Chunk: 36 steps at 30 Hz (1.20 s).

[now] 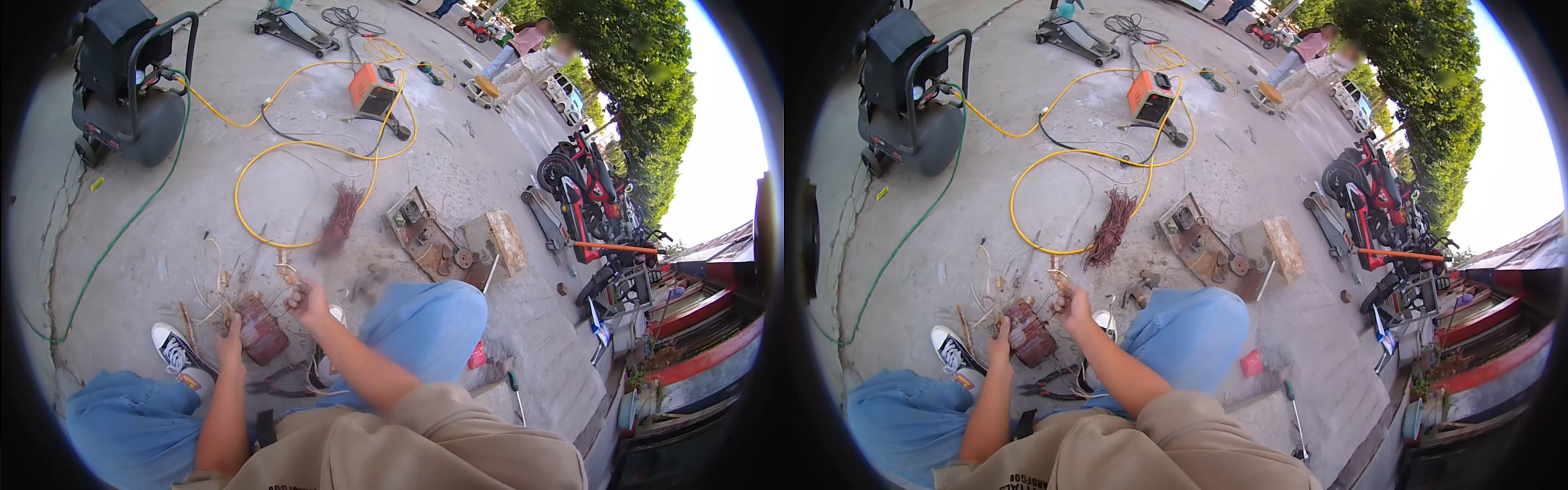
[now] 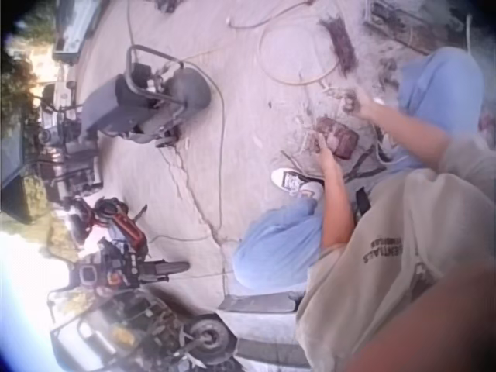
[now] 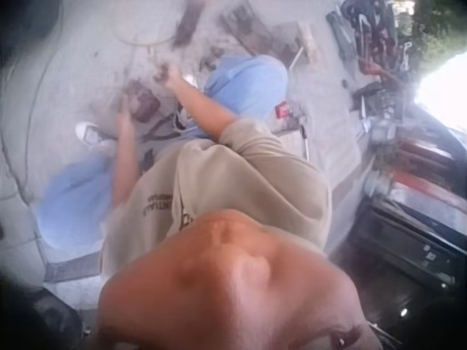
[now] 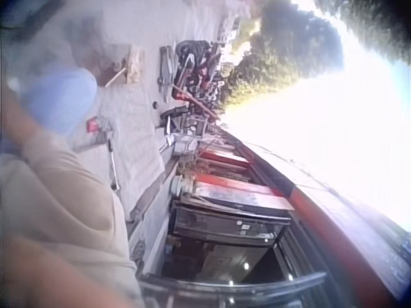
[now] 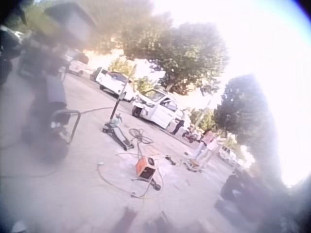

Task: The person sits on the floor and winds copper wire around a cylindrical coil form, using pliers to cut and secure the wire. They repeatedly wrap, adjust, and trim the wire while handling the coil with both hands.

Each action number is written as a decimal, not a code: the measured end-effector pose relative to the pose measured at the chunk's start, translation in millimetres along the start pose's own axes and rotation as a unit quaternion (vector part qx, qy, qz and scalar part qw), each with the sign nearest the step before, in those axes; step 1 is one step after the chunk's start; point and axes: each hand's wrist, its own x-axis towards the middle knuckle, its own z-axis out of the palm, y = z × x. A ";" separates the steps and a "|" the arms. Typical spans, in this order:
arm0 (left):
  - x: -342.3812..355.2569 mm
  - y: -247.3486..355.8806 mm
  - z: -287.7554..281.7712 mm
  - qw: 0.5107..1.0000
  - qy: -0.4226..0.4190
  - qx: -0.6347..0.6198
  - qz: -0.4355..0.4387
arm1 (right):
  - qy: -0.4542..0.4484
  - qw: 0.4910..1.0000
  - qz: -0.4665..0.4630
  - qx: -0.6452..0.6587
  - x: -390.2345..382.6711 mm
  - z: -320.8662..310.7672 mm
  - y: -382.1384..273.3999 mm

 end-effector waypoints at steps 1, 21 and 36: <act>5.3 0.2 0.2 1.000 -0.009 -0.024 -0.012 | -0.020 0.999 0.015 -0.033 -7.8 2.3 -3.1; 24.4 55.3 11.9 0.986 -0.009 0.143 0.079 | -0.079 0.986 0.142 0.036 12.3 -22.1 -37.6; 47.3 36.2 34.7 0.979 0.068 -0.189 -0.038 | -0.199 0.968 0.140 0.056 -33.9 32.5 -54.8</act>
